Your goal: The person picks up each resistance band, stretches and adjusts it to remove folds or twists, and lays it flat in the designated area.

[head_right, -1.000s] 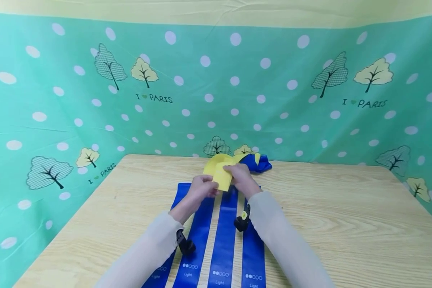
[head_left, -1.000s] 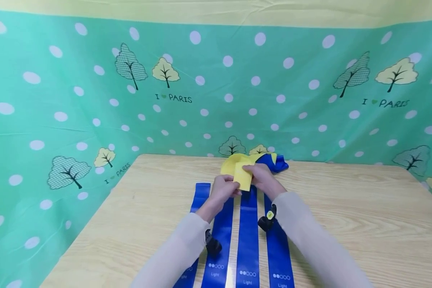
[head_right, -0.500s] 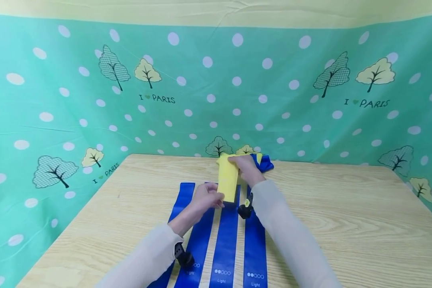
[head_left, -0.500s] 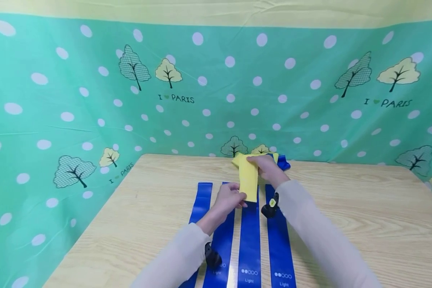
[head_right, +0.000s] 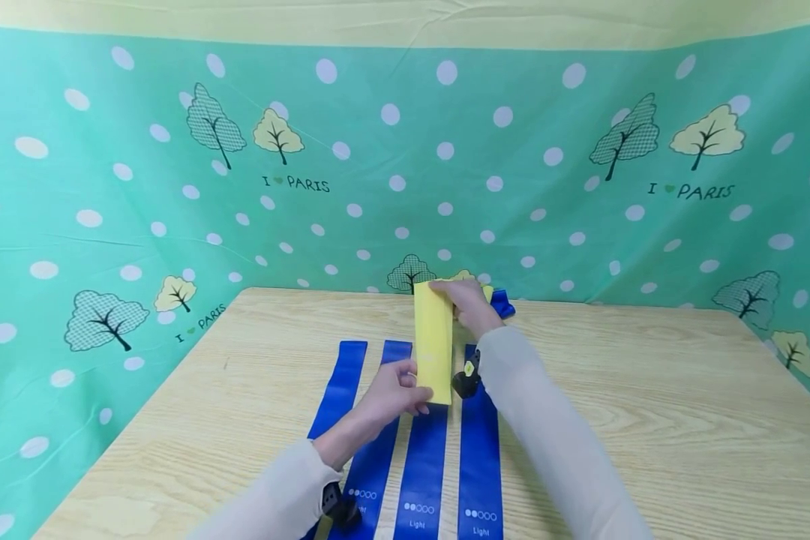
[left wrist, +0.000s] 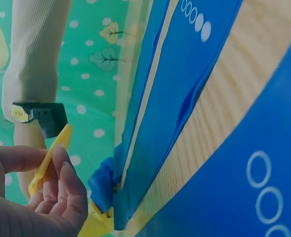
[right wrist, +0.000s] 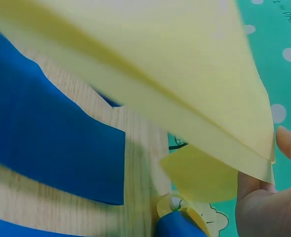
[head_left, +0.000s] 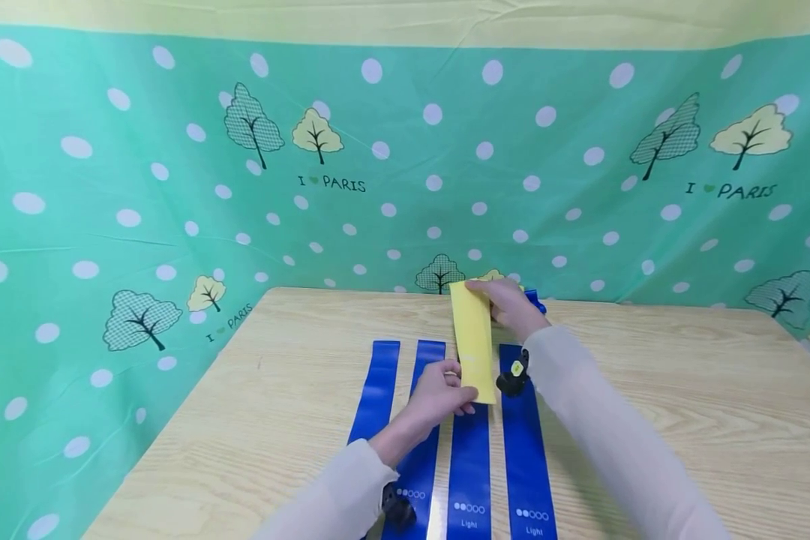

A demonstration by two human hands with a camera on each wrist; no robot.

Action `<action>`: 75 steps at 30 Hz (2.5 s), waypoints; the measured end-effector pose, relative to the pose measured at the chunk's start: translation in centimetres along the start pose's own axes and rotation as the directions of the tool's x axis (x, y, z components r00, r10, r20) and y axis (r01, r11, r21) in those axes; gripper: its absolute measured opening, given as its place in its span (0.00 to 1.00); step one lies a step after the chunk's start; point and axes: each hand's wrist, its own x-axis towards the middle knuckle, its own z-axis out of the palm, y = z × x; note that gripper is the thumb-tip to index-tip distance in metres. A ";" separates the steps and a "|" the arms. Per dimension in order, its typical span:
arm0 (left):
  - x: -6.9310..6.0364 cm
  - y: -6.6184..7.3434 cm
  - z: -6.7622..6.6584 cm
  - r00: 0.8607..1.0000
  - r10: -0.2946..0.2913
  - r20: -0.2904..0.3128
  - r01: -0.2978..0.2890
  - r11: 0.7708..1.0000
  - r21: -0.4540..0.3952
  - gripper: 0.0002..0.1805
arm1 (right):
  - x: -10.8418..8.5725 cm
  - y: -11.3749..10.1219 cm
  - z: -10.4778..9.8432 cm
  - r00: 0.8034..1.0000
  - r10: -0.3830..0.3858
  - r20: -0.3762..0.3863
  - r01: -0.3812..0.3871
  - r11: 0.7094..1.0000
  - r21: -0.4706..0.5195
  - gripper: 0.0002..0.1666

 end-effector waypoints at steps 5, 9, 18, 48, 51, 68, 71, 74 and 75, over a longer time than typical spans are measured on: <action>-0.8 -0.1 0.4 0.999 -0.009 0.035 0.009 1.000 0.009 0.07 | -0.1 -0.3 -0.4 1.000 0.001 -0.027 -0.001 1.000 0.018 0.27; -1.5 -0.1 0.8 0.998 -0.018 0.066 0.017 1.000 0.016 0.09 | -0.4 -0.6 -0.7 0.999 -0.005 -0.032 0.004 1.000 -0.025 0.27; -2.4 -0.3 0.9 0.996 -0.009 0.085 0.008 1.000 0.013 0.11 | -0.6 -0.8 -1.2 1.000 -0.002 0.005 0.002 0.998 -0.068 0.25; -4.8 -0.8 3.2 0.966 -0.140 0.217 0.136 0.990 0.035 0.14 | -1.3 -1.2 -3.8 0.997 -0.036 0.066 0.042 0.995 -0.090 0.26; -5.0 -0.9 3.5 0.962 -0.157 0.222 0.151 0.988 0.042 0.14 | -1.5 -1.0 -4.3 0.995 -0.028 0.092 0.036 0.995 -0.094 0.27; -6.3 -1.0 5.5 0.935 -0.224 0.274 0.222 0.974 0.037 0.11 | -2.2 0.7 -6.8 0.998 0.002 0.065 0.008 0.990 -0.143 0.24; -6.4 -0.9 6.0 0.928 -0.232 0.290 0.228 0.972 0.050 0.07 | -2.4 1.1 -7.5 0.998 0.003 0.067 0.008 0.987 -0.162 0.22; -6.7 -0.9 6.4 0.923 -0.223 0.314 0.223 0.974 0.037 0.04 | -2.5 1.6 -8.3 0.999 0.007 0.053 0.004 0.979 -0.203 0.19; -6.8 -0.9 6.6 0.919 -0.228 0.321 0.229 0.973 0.036 0.03 | -2.5 1.8 -8.5 0.999 0.008 0.047 0.002 0.977 -0.215 0.17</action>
